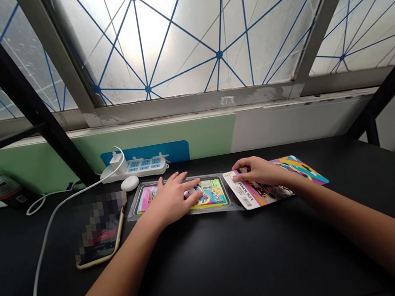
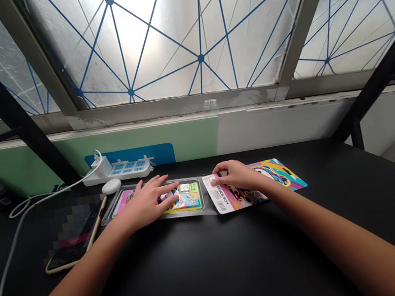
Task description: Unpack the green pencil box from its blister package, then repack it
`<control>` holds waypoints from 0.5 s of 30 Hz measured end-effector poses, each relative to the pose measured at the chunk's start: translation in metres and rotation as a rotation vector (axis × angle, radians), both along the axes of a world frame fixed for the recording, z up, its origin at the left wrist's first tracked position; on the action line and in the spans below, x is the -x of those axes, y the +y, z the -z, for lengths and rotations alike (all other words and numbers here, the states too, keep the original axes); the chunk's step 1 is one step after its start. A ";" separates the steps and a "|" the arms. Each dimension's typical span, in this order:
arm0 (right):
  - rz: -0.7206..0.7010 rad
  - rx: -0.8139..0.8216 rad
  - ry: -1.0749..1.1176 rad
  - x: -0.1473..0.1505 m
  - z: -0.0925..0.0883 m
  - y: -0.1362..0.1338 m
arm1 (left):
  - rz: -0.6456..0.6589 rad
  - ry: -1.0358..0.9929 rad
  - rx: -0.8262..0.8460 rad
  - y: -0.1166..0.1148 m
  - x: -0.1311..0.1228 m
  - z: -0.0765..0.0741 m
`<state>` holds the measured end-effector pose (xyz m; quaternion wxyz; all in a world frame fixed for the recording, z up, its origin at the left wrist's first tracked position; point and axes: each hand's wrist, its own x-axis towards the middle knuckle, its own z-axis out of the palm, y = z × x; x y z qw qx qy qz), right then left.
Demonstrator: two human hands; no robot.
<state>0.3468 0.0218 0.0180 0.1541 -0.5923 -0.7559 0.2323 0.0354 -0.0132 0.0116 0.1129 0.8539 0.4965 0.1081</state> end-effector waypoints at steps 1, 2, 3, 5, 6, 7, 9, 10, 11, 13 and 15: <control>0.005 -0.007 -0.002 0.001 0.001 0.000 | -0.001 -0.002 -0.004 0.000 0.000 0.001; 0.010 -0.012 -0.004 0.003 0.002 -0.001 | 0.000 -0.003 -0.007 0.001 0.000 0.001; 0.015 -0.018 -0.006 0.005 0.003 -0.001 | -0.001 -0.003 -0.012 0.001 0.000 0.002; 0.028 -0.032 -0.008 0.011 0.005 -0.003 | -0.003 -0.002 -0.019 0.001 0.000 0.003; 0.035 -0.041 -0.009 0.015 0.006 -0.004 | -0.004 -0.003 -0.022 0.000 -0.001 0.003; 0.040 -0.052 -0.009 0.019 0.008 -0.005 | -0.006 -0.005 -0.023 0.000 -0.001 0.004; 0.042 -0.074 -0.009 0.028 0.011 -0.007 | -0.011 -0.014 -0.019 -0.001 -0.002 0.004; 0.039 -0.089 -0.010 0.032 0.013 -0.008 | -0.013 -0.022 -0.015 -0.002 -0.003 0.005; 0.033 -0.104 -0.012 0.036 0.014 -0.008 | -0.013 -0.035 -0.012 -0.003 -0.005 0.005; 0.018 -0.134 -0.020 0.044 0.015 -0.009 | -0.007 -0.091 -0.007 -0.006 -0.011 0.006; 0.000 -0.151 -0.033 0.052 0.014 -0.010 | -0.001 -0.202 0.006 -0.009 -0.020 0.005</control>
